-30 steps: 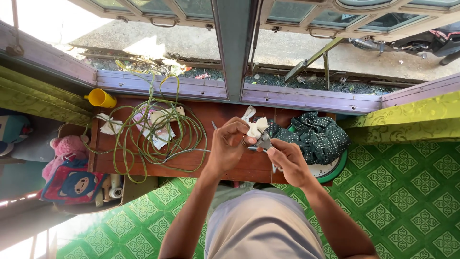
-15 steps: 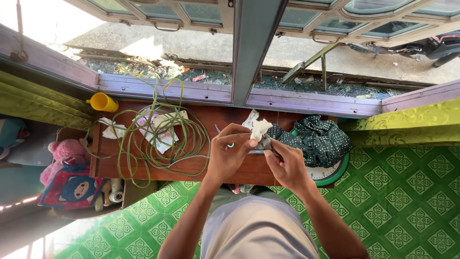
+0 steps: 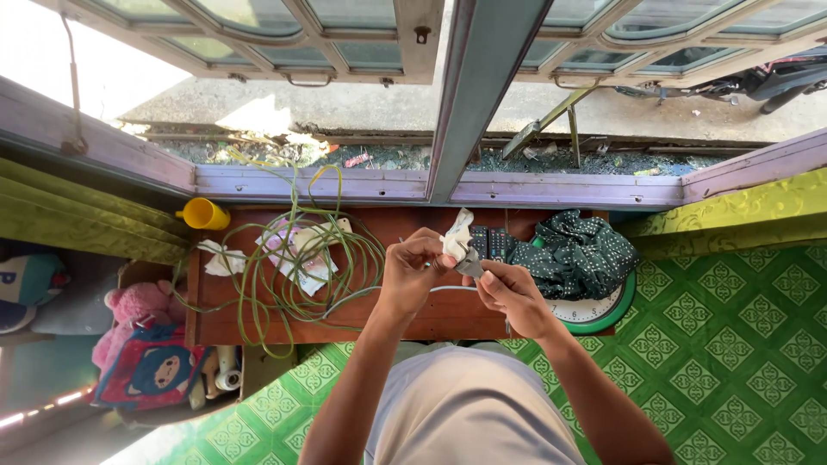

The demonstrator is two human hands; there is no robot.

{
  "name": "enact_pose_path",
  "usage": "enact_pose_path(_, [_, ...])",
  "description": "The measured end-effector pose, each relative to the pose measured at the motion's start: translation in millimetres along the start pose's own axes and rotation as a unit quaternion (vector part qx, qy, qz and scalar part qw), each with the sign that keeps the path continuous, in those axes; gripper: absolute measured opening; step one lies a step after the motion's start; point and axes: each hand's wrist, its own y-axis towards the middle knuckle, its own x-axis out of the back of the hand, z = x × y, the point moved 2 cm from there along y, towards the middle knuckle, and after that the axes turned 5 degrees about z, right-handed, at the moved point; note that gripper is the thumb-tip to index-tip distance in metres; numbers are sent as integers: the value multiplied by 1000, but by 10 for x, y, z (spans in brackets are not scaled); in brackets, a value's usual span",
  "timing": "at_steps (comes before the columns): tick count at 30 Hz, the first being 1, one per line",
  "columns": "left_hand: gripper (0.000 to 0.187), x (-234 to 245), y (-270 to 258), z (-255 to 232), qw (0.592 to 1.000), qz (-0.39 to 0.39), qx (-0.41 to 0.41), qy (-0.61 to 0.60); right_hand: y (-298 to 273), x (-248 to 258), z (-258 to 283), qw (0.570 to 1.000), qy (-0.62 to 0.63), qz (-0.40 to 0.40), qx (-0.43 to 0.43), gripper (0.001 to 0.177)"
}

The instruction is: Insulating or cleaning an electrical plug using a small cloth.

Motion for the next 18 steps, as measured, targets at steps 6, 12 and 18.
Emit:
enact_pose_path(6, [13,113,-27,34,996,-10,18,-90,98,-66,21,986,153,54,-24,45])
enact_pose_path(12, [22,96,15,-459,997,-31,-75,4,130,-154,204,988,152,17,-26,49])
enact_pose_path(18, [21,102,15,-631,994,78,-70,15,81,-209,91,991,125,26,34,46])
